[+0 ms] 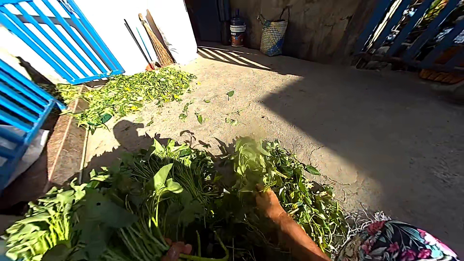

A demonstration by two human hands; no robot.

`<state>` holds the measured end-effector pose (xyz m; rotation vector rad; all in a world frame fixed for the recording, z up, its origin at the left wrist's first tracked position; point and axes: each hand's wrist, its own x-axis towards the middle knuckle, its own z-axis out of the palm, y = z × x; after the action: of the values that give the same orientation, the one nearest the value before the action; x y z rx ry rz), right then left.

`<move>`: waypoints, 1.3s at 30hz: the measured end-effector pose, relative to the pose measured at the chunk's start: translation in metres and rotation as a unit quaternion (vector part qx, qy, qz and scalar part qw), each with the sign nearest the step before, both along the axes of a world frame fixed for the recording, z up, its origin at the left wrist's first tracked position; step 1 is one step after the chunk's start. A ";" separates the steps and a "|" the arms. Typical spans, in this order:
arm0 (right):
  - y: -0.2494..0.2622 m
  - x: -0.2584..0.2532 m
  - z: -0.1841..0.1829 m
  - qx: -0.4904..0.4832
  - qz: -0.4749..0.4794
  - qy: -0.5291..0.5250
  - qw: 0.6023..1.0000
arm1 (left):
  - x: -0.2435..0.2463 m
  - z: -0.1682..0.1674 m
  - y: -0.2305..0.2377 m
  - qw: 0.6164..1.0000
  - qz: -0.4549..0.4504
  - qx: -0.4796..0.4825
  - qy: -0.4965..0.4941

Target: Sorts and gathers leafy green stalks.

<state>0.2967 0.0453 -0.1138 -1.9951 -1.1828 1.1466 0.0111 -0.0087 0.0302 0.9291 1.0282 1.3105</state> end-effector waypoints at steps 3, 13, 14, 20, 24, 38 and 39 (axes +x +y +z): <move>-0.031 -0.011 0.045 0.181 -0.022 0.083 0.980 | 0.007 0.003 -0.004 0.999 0.026 0.012 0.014; -0.102 -0.067 0.042 0.375 0.000 0.222 0.900 | 0.003 -0.004 0.002 0.992 0.121 -0.024 0.021; -0.106 -0.072 0.040 0.360 -0.004 0.217 0.907 | 0.001 -0.005 0.002 0.992 0.121 -0.024 0.021; -0.114 -0.097 0.033 0.393 0.002 0.112 0.913 | -0.002 -0.009 -0.001 0.997 0.074 0.018 0.024; -0.118 -0.106 0.032 0.403 0.031 0.089 0.910 | -0.002 -0.009 -0.004 0.997 0.035 0.068 0.002; -0.125 -0.108 0.028 0.417 0.029 0.046 0.907 | -0.051 -0.070 0.000 0.984 -0.077 0.125 0.104; -0.126 -0.108 0.029 0.415 0.029 0.048 0.908 | -0.041 -0.052 -0.008 0.984 -0.069 0.114 0.122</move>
<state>0.1883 -0.0805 -0.0848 -1.2394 -1.3760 0.5833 -0.0297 -0.0169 -0.0222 1.3384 0.9907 1.2352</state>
